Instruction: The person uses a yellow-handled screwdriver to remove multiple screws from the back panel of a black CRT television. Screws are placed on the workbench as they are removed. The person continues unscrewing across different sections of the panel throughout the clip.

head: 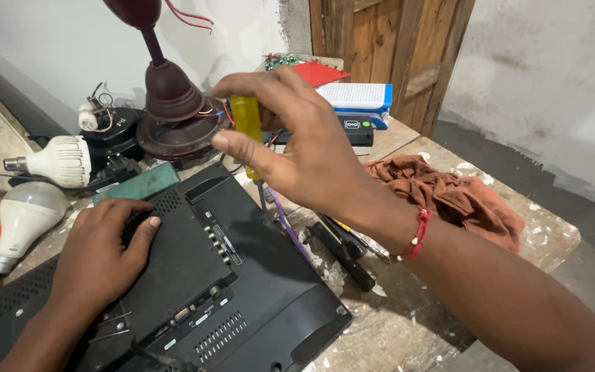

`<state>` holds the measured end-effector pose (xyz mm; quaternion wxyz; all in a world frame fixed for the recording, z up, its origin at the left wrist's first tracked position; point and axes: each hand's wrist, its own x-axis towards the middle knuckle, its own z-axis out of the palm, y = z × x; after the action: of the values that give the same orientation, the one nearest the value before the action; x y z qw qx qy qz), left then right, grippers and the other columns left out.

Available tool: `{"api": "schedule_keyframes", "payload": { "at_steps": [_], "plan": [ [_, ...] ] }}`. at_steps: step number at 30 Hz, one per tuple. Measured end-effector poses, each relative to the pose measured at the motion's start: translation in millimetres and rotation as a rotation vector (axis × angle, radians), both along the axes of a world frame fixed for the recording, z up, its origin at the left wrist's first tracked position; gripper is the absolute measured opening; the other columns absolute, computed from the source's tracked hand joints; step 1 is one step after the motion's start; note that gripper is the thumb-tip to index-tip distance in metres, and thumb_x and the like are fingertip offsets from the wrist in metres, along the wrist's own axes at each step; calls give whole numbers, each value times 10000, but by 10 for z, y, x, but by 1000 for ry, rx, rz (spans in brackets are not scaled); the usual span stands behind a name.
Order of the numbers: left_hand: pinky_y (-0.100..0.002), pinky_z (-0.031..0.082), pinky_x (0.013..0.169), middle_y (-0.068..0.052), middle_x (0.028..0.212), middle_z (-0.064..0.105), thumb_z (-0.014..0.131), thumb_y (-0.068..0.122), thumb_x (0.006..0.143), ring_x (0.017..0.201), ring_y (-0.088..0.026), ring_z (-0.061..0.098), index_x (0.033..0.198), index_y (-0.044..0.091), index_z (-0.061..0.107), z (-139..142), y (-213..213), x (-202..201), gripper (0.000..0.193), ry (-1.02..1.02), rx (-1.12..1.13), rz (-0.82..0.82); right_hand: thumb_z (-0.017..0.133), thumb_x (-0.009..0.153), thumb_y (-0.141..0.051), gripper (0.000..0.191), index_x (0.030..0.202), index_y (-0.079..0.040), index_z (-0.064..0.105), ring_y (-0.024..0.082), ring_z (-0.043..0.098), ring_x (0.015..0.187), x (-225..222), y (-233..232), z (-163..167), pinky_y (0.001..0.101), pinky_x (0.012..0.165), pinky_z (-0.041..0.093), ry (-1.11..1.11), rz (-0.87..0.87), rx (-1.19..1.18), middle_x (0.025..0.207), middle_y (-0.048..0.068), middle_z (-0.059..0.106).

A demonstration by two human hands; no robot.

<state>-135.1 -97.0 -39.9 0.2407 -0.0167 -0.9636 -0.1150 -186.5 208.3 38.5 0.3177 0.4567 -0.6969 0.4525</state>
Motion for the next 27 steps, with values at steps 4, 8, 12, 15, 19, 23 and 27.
{"api": "schedule_keyframes", "payload": {
  "at_steps": [4,8,12,15,19,23,27],
  "plan": [
    [-446,496,900,-136,1123,693,675,302,913,1032,-352,618,1128,79,732,17,-10,2,315,15,-13,-16,697,1002,-108,330,1321,-53,632,180,675,925,15,-6,22,314,864,566,-39,16,-23,1086,114,655],
    [-439,499,899,-133,1121,695,675,310,897,1038,-349,619,1127,95,737,11,1,-24,320,3,9,6,624,1042,-68,376,1418,-69,614,156,707,990,-29,23,41,305,940,578,-62,79,-31,1135,61,711],
    [-441,494,903,-139,1135,691,673,310,906,1064,-354,612,1131,89,734,-1,-28,-19,322,31,-8,-16,645,1067,-105,328,1394,-81,626,149,703,956,-32,2,16,300,904,587,-142,114,-35,1094,57,697],
    [-440,495,913,-135,1135,692,676,313,908,1073,-351,614,1128,91,735,-15,-31,-21,318,33,-11,-17,753,965,-157,393,1329,-64,639,190,649,926,-12,-7,-8,331,843,555,-51,-7,18,1044,123,629],
    [-439,496,908,-131,1129,691,676,314,903,1064,-346,615,1127,93,736,-3,-28,-18,320,7,1,6,699,1040,-178,413,1436,-98,617,176,680,1007,-35,9,3,326,970,561,-53,-19,25,1125,109,660],
    [-438,497,898,-130,1131,688,673,318,906,1052,-343,614,1125,90,736,10,-23,-1,321,8,9,4,618,1029,-173,409,1426,-98,552,170,703,1048,-52,0,18,297,990,552,-165,38,-27,1178,93,698],
    [-437,498,903,-129,1122,689,673,318,906,1054,-342,614,1125,92,737,14,-14,-1,322,8,2,5,750,1027,-221,434,1398,-74,578,208,686,1128,-15,-20,16,316,971,551,19,-9,24,1278,125,669]
  ]
}}
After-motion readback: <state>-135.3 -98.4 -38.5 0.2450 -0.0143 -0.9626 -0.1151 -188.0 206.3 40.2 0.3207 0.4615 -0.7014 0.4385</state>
